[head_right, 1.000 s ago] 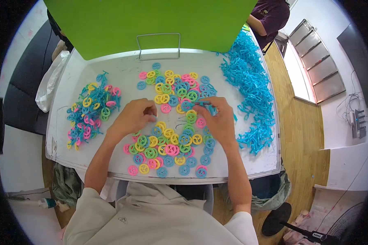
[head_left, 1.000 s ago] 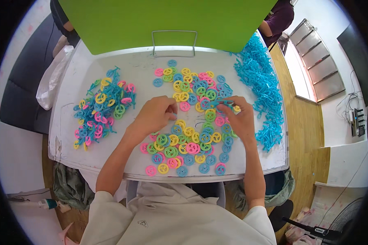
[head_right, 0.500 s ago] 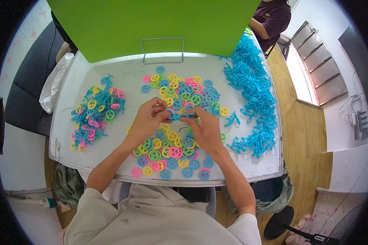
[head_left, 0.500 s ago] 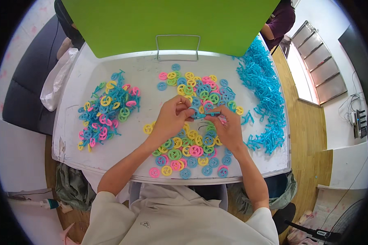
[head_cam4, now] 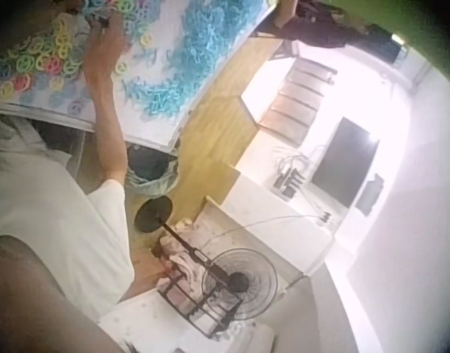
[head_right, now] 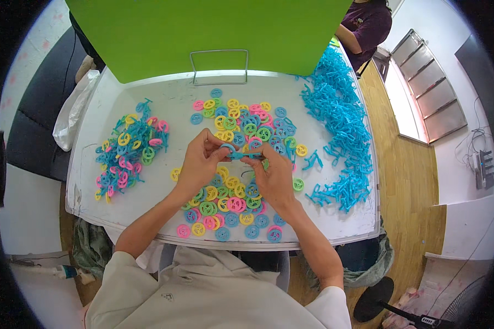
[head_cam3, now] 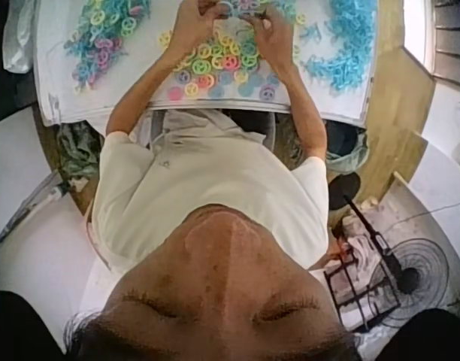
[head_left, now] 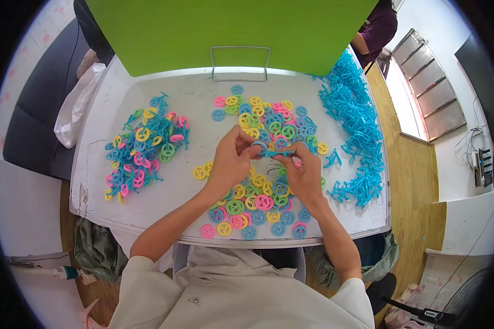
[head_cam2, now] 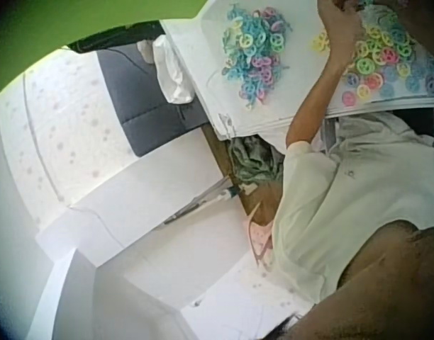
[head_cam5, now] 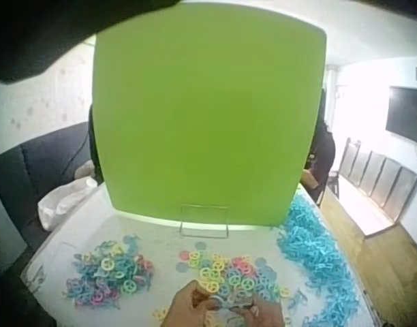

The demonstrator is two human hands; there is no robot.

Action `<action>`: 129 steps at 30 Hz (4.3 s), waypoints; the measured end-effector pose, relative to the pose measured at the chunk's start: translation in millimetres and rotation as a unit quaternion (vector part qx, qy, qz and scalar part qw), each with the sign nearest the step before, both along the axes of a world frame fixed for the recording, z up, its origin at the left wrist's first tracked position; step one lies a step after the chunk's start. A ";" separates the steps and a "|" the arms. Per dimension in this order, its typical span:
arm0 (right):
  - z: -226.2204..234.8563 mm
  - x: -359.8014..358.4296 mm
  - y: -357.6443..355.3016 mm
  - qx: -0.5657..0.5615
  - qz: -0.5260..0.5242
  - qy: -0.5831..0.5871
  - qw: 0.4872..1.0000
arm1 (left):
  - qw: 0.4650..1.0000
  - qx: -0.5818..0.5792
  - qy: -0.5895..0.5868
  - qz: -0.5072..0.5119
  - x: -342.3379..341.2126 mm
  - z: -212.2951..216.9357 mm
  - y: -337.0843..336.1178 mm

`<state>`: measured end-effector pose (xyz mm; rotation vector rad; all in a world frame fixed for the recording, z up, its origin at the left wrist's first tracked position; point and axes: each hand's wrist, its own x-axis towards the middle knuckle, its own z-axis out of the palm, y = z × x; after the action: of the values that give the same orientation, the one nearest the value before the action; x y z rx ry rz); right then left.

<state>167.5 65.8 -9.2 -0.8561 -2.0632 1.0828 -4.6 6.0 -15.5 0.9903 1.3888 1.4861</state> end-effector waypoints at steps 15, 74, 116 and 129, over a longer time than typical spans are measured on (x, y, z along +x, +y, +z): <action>-3.0 -6.2 1.8 -0.247 -0.029 0.175 0.953 | 0.991 0.057 0.115 0.044 18.9 12.5 -11.4; 10.3 -3.3 6.4 -0.221 -0.050 0.157 0.961 | 0.989 0.024 0.147 -0.002 -33.5 0.5 8.9; 10.3 -4.5 0.8 0.008 -0.038 0.046 0.998 | 0.997 0.043 0.043 -0.038 7.3 9.4 -3.1; 8.7 -3.3 2.7 0.106 -0.020 0.020 0.994 | 0.999 -0.032 -0.032 -0.028 6.3 9.5 -5.5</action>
<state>164.2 68.4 -0.5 -0.7593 -2.0756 0.8343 1.8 0.5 -6.0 0.9258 1.3439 1.4121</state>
